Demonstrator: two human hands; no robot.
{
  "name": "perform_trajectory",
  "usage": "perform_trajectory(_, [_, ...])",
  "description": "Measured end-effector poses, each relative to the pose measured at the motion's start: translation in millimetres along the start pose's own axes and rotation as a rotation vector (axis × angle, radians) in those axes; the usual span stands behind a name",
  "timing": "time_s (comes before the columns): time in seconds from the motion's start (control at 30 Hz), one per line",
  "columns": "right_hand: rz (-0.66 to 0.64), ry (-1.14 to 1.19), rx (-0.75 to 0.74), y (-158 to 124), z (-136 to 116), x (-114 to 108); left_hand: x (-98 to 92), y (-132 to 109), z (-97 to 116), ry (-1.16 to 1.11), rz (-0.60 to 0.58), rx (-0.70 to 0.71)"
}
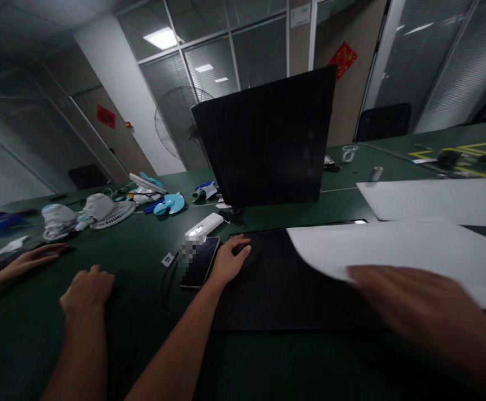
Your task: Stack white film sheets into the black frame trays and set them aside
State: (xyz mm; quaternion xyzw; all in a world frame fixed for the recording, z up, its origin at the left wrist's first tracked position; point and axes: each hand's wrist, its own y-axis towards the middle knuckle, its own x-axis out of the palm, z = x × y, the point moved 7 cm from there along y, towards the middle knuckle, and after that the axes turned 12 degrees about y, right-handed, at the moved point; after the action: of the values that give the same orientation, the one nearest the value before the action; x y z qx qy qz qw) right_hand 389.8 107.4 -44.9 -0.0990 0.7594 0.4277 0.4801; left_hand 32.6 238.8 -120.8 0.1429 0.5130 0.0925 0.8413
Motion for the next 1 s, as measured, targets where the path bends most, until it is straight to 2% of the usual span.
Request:
perform_trajectory(0.03, [-0.015,-0.034,-0.09,6,-23,19,-0.8,1,-2,-0.044,-0.001,-0.001])
perform_trajectory(0.1, [-0.163,-0.023,-0.176,15,-62,63,-1.6,1,-2,-0.124,-0.019,0.008])
perform_trajectory(0.2, [-0.256,0.065,-0.213,22,-104,104,-1.8,0,0,-0.173,-0.048,0.035])
perform_trajectory(0.3, [-0.336,0.23,-0.19,28,-122,117,3.4,-4,5,-0.119,-0.112,0.088])
perform_trajectory(0.37, [-0.417,0.377,-0.183,32,-125,114,7.9,-6,7,-0.037,-0.145,0.129])
perform_trajectory(0.43, [-0.457,0.467,-0.15,36,-113,102,9.8,-7,6,0.022,-0.139,0.139])
perform_trajectory(0.47, [-0.454,0.469,-0.113,38,-98,96,9.6,-6,5,0.034,-0.127,0.131])
perform_trajectory(0.53, [-0.404,0.381,0.0,40,-47,81,8.8,-5,2,0.042,-0.11,0.103])
perform_trajectory(0.67, [-0.206,0.049,0.318,21,113,46,8.5,-1,-1,0.034,-0.114,0.076])
perform_trajectory(0.73, [-0.186,-0.092,0.465,-4,191,29,9.7,0,-1,0.014,-0.12,0.081])
perform_trajectory(0.8, [-0.2,-0.177,0.67,-35,255,13,12.0,1,-2,0.001,-0.127,0.096])
perform_trajectory(0.83, [-0.201,-0.195,0.749,-50,276,7,13.5,1,-3,-0.003,-0.133,0.103])
perform_trajectory(0.9, [-0.216,-0.198,0.849,-72,301,0,15.9,1,-3,-0.005,-0.146,0.11])
perform_trajectory(1.0, [-0.214,-0.209,0.896,-83,308,-3,16.8,0,-1,-0.001,-0.164,0.121])
